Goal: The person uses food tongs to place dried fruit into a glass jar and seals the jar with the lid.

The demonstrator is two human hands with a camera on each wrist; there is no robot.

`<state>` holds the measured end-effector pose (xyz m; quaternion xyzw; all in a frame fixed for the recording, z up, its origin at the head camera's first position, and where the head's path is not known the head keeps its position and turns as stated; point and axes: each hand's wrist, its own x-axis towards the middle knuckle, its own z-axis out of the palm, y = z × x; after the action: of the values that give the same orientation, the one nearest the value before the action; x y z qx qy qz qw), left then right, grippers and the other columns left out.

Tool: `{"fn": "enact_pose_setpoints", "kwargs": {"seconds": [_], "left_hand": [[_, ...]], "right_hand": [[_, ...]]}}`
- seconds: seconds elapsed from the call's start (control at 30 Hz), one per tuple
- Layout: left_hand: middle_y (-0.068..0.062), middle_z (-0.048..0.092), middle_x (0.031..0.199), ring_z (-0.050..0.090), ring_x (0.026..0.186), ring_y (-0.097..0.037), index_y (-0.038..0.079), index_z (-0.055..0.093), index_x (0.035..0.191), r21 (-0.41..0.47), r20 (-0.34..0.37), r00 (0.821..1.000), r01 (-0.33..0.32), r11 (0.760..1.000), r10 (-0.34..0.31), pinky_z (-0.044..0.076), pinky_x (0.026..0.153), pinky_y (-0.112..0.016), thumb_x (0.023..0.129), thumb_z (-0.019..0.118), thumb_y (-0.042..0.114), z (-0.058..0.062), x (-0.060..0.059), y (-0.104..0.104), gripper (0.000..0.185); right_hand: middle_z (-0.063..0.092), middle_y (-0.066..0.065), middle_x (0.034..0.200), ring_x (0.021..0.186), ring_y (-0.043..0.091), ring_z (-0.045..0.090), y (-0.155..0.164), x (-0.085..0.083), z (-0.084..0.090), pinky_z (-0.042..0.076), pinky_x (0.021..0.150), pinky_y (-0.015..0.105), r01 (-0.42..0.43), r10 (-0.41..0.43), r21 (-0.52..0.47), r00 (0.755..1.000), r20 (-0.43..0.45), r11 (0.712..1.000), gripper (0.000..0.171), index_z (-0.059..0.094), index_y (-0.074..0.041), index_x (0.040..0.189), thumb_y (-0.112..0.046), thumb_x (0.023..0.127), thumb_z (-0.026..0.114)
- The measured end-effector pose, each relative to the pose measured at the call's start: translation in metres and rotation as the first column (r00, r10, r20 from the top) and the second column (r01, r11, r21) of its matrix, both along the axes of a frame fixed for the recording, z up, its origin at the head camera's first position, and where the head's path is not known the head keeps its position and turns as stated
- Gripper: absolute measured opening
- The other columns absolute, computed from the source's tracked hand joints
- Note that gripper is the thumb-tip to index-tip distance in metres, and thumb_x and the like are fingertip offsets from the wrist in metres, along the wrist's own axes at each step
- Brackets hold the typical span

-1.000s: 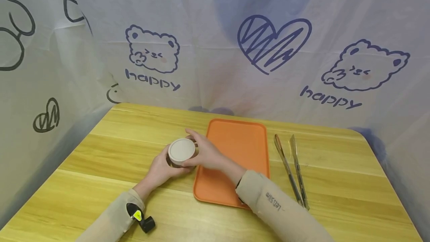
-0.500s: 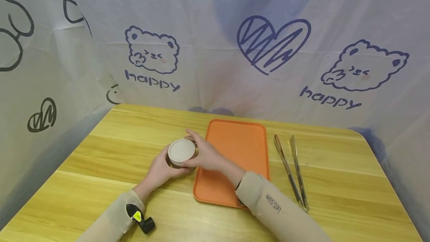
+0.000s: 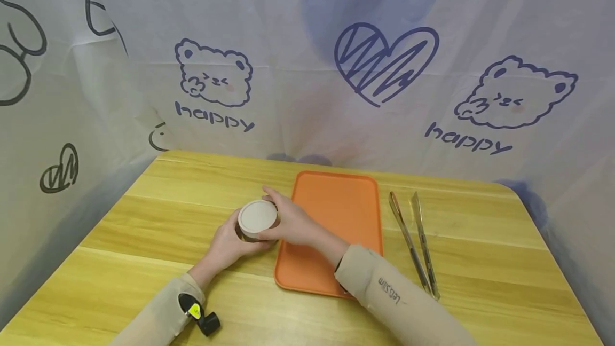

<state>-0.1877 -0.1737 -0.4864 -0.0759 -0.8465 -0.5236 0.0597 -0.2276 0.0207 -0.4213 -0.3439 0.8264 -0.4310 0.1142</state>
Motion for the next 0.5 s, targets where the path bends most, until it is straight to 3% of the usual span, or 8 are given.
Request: {"fn": "enact_pose_setpoints", "kwargs": {"seconds": [0.2, 0.5], "left_hand": [[-0.006, 0.059, 0.124, 0.053, 0.115, -0.024, 0.010, 0.050, 0.132, -0.002, -0.003, 1.000, -0.004, 1.000, 0.004, 0.042, 0.098, -0.047, 0.057, 0.093, 0.033, 0.0008, -0.0001, 0.0002, 0.090], [-0.009, 0.060, 0.123, 0.054, 0.114, -0.026, 0.006, 0.051, 0.130, -0.033, -0.026, 0.999, -0.023, 0.999, 0.022, 0.043, 0.097, -0.047, 0.056, 0.094, 0.033, -0.0005, -0.0004, 0.0007, 0.090]], "right_hand": [[0.049, 0.007, 0.138, 0.124, 0.021, 0.047, -0.0029, 0.0037, -0.0024, 0.037, 0.104, 0.044, 0.072, -0.072, -0.007, 0.997, -0.038, 0.997, 0.099, 0.023, -0.007, 0.151, -0.026, 0.075, 0.084], [0.049, 0.006, 0.138, 0.124, 0.022, 0.047, -0.0039, 0.0066, -0.0060, 0.037, 0.104, 0.046, 0.140, -0.140, 0.002, 0.990, -0.019, 0.990, 0.100, 0.025, -0.010, 0.150, -0.031, 0.072, 0.085]]}}
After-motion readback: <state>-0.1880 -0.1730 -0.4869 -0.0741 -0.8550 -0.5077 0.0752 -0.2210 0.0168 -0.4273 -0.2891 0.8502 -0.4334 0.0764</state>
